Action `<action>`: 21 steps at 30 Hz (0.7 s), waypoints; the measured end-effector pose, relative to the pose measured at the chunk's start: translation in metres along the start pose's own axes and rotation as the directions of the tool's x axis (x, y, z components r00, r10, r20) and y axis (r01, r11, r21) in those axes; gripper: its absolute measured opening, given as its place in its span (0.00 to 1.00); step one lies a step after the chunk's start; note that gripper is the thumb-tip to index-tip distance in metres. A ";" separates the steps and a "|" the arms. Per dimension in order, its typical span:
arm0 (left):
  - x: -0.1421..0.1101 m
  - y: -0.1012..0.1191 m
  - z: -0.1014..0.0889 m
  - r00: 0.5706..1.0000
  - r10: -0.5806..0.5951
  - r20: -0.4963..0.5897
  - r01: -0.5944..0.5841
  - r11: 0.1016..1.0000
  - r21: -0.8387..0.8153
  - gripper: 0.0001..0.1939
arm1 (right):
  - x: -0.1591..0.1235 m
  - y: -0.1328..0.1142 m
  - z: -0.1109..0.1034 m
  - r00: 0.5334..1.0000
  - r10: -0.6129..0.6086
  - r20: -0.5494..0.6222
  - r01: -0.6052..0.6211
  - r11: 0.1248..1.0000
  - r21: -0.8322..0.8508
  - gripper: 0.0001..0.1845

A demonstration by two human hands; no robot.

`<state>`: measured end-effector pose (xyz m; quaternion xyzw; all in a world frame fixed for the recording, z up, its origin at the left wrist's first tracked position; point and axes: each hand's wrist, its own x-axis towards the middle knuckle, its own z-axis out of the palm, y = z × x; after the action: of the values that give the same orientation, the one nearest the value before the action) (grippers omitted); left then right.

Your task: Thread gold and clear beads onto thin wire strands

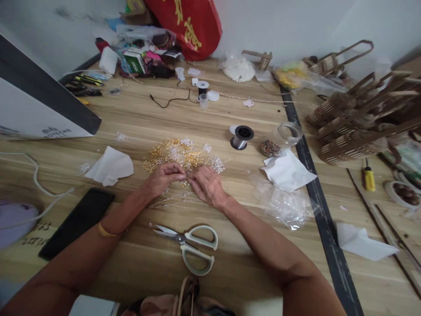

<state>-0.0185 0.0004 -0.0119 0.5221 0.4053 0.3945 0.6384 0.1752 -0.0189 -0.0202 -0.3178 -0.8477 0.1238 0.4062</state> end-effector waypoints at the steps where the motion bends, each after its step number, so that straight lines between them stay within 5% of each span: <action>1: 0.000 -0.001 -0.001 1.000 0.002 -0.002 -0.002 1.000 -0.003 0.09 | 0.000 0.000 0.000 1.000 0.005 0.000 -0.005 1.000 -0.005 0.04; 21: 0.001 -0.001 -0.002 1.000 0.004 -0.024 -0.004 1.000 -0.003 0.08 | 0.002 -0.002 -0.001 0.999 -0.032 -0.016 0.031 0.999 -0.035 0.03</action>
<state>-0.0196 0.0014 -0.0135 0.5171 0.4115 0.4026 0.6334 0.1749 -0.0192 -0.0178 -0.3124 -0.8513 0.1001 0.4095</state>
